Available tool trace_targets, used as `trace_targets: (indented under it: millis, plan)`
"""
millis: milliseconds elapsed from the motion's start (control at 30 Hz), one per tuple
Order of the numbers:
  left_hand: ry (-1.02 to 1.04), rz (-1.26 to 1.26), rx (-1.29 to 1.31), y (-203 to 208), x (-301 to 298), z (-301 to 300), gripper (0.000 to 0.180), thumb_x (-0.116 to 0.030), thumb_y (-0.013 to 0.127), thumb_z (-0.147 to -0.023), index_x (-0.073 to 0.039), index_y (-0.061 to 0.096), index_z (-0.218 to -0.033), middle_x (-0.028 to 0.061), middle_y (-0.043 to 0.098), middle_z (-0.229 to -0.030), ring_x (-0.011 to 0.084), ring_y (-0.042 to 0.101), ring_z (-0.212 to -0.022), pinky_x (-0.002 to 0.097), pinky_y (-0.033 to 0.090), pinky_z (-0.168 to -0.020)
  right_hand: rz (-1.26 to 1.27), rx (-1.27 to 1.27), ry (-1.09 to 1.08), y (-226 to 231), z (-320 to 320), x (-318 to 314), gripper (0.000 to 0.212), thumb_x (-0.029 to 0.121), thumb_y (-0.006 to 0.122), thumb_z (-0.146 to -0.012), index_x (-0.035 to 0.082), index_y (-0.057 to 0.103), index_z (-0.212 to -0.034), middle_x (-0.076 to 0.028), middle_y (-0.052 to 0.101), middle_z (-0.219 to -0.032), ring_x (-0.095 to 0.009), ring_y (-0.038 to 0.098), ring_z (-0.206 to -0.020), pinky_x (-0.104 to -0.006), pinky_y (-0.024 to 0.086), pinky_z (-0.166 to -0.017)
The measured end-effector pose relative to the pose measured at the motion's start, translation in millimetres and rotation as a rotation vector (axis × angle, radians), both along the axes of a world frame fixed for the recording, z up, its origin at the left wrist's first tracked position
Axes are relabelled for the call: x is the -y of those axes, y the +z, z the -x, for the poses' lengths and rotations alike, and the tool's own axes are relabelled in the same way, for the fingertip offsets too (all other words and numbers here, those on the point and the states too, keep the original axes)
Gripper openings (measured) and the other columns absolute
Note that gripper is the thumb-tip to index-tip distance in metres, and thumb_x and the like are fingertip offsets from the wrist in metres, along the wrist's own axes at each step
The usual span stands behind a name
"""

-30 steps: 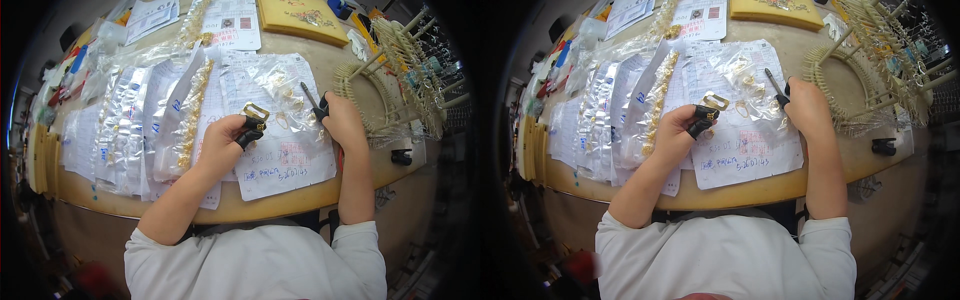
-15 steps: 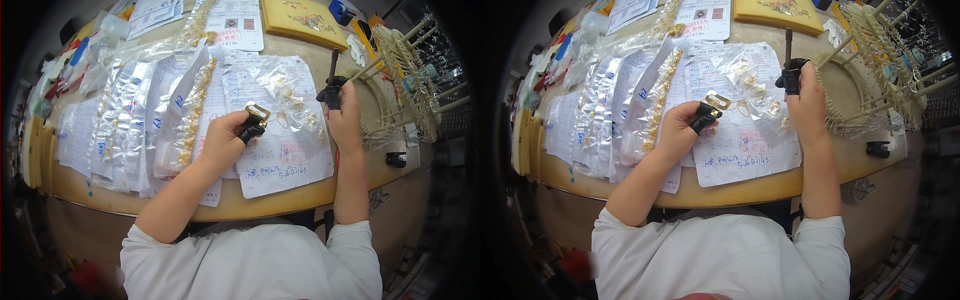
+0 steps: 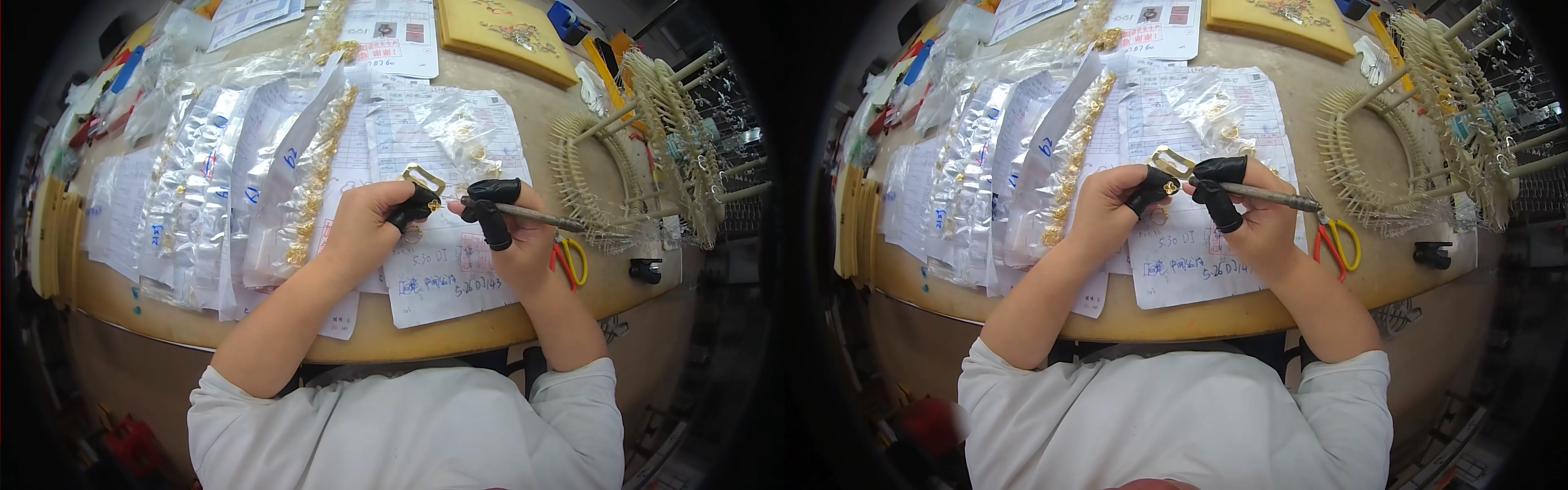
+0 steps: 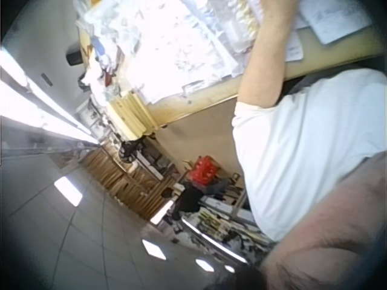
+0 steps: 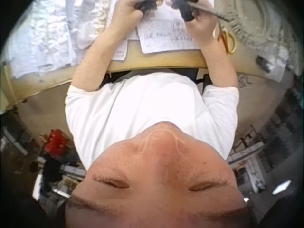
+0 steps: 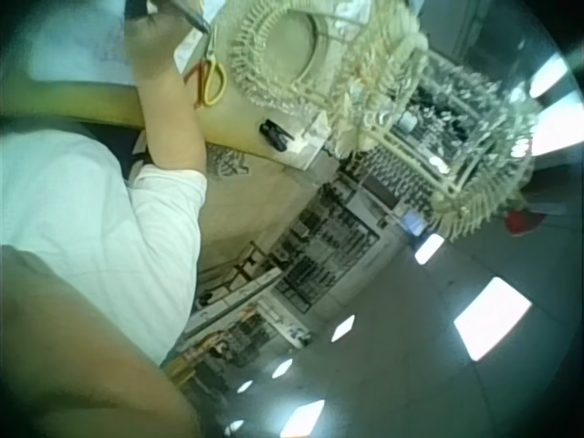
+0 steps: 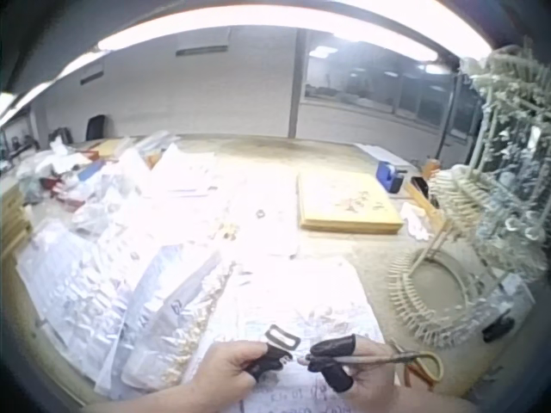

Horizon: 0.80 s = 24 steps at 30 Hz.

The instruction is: The person scrapes small gold components using a handheld tool on a metal holder. Then, the person sets the tool down, sorts through bags of gold pieces and paperwork, and holds up a paper document with attached components.

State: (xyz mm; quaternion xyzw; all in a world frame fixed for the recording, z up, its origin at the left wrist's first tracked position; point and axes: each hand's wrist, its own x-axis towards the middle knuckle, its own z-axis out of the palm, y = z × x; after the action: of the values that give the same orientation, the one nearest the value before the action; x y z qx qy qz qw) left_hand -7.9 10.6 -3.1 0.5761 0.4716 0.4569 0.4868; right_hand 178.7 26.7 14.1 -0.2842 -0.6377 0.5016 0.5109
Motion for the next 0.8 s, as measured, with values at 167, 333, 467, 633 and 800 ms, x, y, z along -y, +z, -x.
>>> trace_targets:
  millis: [167, 333, 467, 633, 800]
  plan:
    - [0.022, -0.089, -0.140, -2.8, -0.4, 2.3, 0.020, 0.011, 0.053, -0.067, 0.001, 0.061, -0.083, 0.0131, 0.060, -0.069, 0.0166, 0.058, -0.061, 0.0281, 0.044, -0.055, -0.250, 0.251, -0.089, -2.5, -1.4, -2.3, 0.013, 0.009, 0.064, -0.076, -0.001, 0.062, -0.084, -0.008, 0.064, -0.076, -0.014, 0.061, -0.064, -0.0252, 0.048, -0.057]
    - [0.021, -0.146, -0.215, 4.0, 0.9, 3.0, 0.021, 0.009, 0.054, -0.065, -0.001, 0.061, -0.083, 0.0146, 0.059, -0.071, 0.0252, 0.059, -0.063, 0.0313, 0.044, -0.056, -0.323, 0.405, -0.113, 4.0, -2.6, 1.9, 0.012, 0.009, 0.065, -0.075, -0.001, 0.061, -0.081, -0.010, 0.063, -0.074, -0.017, 0.062, -0.062, -0.0263, 0.048, -0.055]
    - [0.025, -0.174, -0.251, 4.7, 0.4, 2.5, 0.022, 0.008, 0.056, -0.062, -0.001, 0.061, -0.082, 0.0149, 0.060, -0.073, 0.0291, 0.059, -0.066, 0.0334, 0.045, -0.058, -0.428, 0.445, -0.125, 2.1, -3.3, -0.3, 0.012, 0.009, 0.065, -0.074, -0.001, 0.060, -0.079, -0.011, 0.062, -0.071, -0.019, 0.062, -0.059, -0.0263, 0.048, -0.053]
    - [0.052, -0.250, -0.285, 4.4, 1.8, 3.3, 0.024, 0.009, 0.056, -0.060, -0.001, 0.061, -0.082, 0.0154, 0.059, -0.073, 0.0312, 0.058, -0.068, 0.0344, 0.045, -0.059, -0.476, 0.439, -0.120, 3.7, -1.5, -0.6, 0.012, 0.009, 0.066, -0.074, -0.001, 0.059, -0.078, -0.010, 0.062, -0.070, -0.019, 0.061, -0.058, -0.0262, 0.048, -0.051]
    - [0.065, -0.308, -0.337, 4.8, 2.0, 3.5, 0.019, 0.005, 0.061, -0.067, -0.003, 0.066, -0.084, 0.0118, 0.062, -0.072, 0.0212, 0.059, -0.062, 0.0277, 0.044, -0.057, -0.470, 0.424, -0.141, 2.8, -1.4, 0.4, 0.011, 0.007, 0.066, -0.074, -0.001, 0.060, -0.078, -0.010, 0.062, -0.070, -0.019, 0.061, -0.057, -0.0262, 0.047, -0.050]
